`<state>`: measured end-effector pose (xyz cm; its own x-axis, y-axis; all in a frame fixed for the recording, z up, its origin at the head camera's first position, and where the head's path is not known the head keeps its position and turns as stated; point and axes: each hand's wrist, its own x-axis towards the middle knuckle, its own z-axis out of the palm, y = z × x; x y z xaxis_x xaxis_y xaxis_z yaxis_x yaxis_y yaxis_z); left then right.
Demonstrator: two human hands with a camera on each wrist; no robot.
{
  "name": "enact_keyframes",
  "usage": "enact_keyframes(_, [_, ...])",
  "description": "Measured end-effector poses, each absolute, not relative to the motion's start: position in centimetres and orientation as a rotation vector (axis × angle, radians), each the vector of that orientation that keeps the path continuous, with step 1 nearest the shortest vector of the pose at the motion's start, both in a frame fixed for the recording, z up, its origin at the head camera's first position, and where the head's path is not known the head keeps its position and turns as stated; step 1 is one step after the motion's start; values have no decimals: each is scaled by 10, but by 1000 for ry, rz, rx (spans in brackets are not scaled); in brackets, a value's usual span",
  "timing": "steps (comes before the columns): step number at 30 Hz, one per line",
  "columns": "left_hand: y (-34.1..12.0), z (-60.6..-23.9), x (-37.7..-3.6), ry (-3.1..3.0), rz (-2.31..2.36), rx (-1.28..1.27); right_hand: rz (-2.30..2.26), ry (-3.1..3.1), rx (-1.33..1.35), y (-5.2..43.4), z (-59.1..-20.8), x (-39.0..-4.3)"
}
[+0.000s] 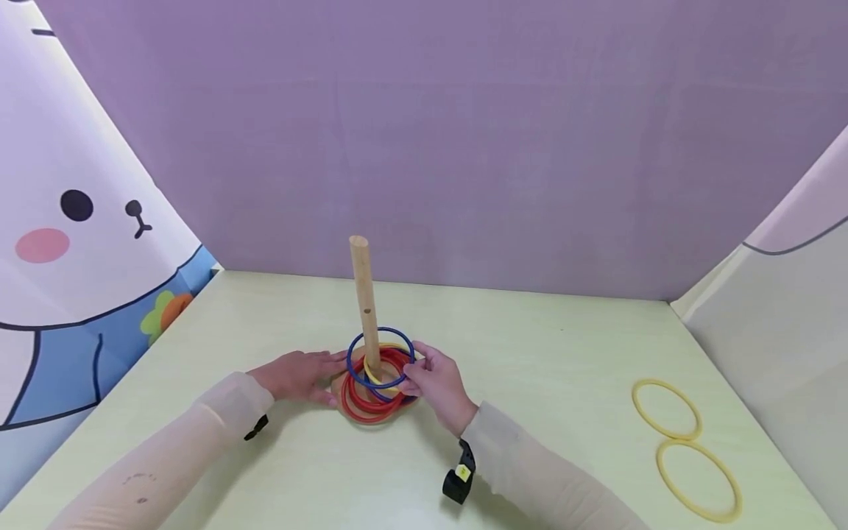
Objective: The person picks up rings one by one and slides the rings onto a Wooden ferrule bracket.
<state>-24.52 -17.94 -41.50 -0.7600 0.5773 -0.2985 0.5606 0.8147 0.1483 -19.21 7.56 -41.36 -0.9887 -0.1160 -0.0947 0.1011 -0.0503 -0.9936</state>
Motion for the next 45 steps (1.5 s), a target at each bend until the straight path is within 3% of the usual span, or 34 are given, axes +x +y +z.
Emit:
enact_keyframes(34, [-181,-422,-249,2660,176,865,-2043,1946,-43,109,-431,-190])
enact_keyframes(45, [-182,-421,-250,2674,163,858,-1611,2414,-93,171,-406,-192])
